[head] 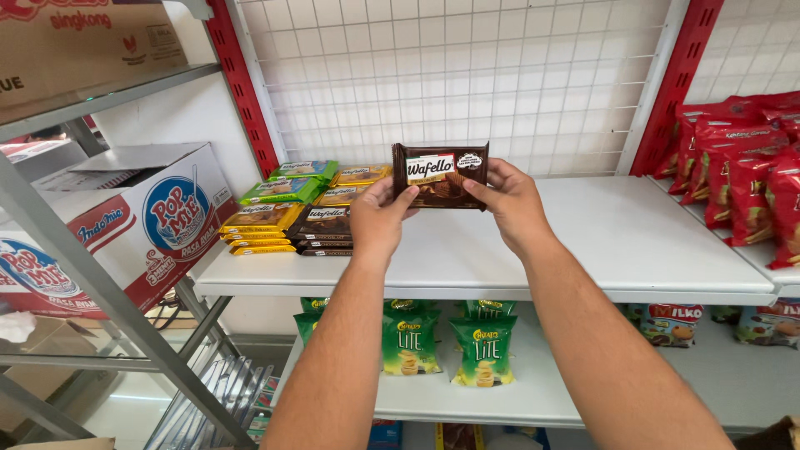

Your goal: The person takes chocolate wafer packs from a cardboard box and places them onto a retail shelf, organizing them by brand and color.

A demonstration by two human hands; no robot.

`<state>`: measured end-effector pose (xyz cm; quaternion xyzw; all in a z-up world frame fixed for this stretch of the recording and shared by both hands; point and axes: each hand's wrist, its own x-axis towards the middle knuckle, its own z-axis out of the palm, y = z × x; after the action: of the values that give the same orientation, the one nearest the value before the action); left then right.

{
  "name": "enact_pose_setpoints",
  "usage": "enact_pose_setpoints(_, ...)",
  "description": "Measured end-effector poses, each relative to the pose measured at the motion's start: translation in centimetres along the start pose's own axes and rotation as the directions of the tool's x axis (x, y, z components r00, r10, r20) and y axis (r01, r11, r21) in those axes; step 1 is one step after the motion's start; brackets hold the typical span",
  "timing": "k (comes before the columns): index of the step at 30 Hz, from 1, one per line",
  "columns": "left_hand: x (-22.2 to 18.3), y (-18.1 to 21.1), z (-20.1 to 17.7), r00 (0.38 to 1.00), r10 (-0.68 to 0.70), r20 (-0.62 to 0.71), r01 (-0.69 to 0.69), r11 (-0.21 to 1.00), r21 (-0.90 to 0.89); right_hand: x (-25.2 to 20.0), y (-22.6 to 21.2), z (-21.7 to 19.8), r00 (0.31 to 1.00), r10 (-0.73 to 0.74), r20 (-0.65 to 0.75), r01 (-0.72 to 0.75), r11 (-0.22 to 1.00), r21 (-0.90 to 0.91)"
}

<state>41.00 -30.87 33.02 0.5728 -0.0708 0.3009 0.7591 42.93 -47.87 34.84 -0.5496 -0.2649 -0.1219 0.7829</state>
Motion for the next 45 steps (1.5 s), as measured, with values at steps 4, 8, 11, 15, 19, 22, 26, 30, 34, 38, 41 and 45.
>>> enact_pose_setpoints(4, -0.2, 0.2, -0.1, 1.0, 0.004, -0.024, -0.004, 1.0, -0.003, 0.0, -0.1, 0.1, 1.0, -0.01, 0.01, 0.01, 1.0, 0.0)
enact_pose_setpoints(8, -0.5, 0.3, -0.2, 0.998, -0.007, -0.061, 0.012, 0.997, 0.076, -0.4, -0.3, 0.2, 0.993, -0.107, -0.043, 0.093, 0.963, -0.253)
enact_pose_setpoints(11, -1.3, 1.3, 0.5, 0.994, 0.022, -0.111, -0.01, 0.994, 0.11, -1.7, -1.7, 1.3, 0.938, -0.319, -0.137, 0.164, 0.755, -0.635)
enact_pose_setpoints(15, -2.3, 1.7, 1.0, 0.978, 0.188, -0.09, -0.154, 0.944, 0.292, -3.1, -1.9, 3.8, 0.907, -0.422, 0.002, 0.295, 0.631, -0.718)
enact_pose_setpoints(19, -5.0, 3.7, 2.9, 0.972, 0.233, -0.023, -0.22, 0.945, 0.244, -4.4, -3.6, 5.7, 0.962, -0.265, 0.065, 0.249, 0.753, -0.609)
enact_pose_setpoints(22, -5.5, 3.6, 3.3, 0.929, 0.363, 0.064, -0.366, 0.889, 0.274, -3.5, -2.5, 4.9, 0.966, -0.258, 0.033, 0.239, 0.833, -0.499)
enact_pose_setpoints(26, -4.7, 3.1, 2.4, 0.902, 0.393, 0.181, -0.432, 0.841, 0.326, -2.1, -0.9, 3.5, 0.975, -0.197, -0.103, 0.16, 0.943, -0.291)
enact_pose_setpoints(30, -4.6, 4.9, 1.7, 0.95, 0.309, -0.036, -0.244, 0.811, 0.531, -1.2, 0.2, 2.2, 0.978, -0.114, -0.173, 0.107, 0.993, -0.051)
enact_pose_setpoints(34, -1.9, 1.4, 0.8, 0.988, 0.145, -0.051, -0.118, 0.928, 0.355, -0.9, 0.8, 1.4, 0.983, -0.059, -0.176, 0.066, 0.997, 0.036)
enact_pose_setpoints(38, -1.1, 0.4, 0.3, 0.976, 0.204, -0.081, -0.165, 0.926, 0.339, -1.1, 0.7, 1.2, 0.982, -0.037, -0.186, 0.055, 0.994, 0.09)
enact_pose_setpoints(41, -1.2, 0.8, 0.6, 0.968, 0.235, -0.082, -0.2, 0.931, 0.306, -1.2, 0.4, 1.5, 0.984, -0.019, -0.178, 0.038, 0.994, 0.104)
enact_pose_setpoints(45, -1.6, 1.2, 0.5, 0.967, 0.251, -0.051, -0.236, 0.949, 0.209, -0.9, 0.7, 1.3, 0.986, 0.002, -0.169, 0.024, 0.988, 0.15)
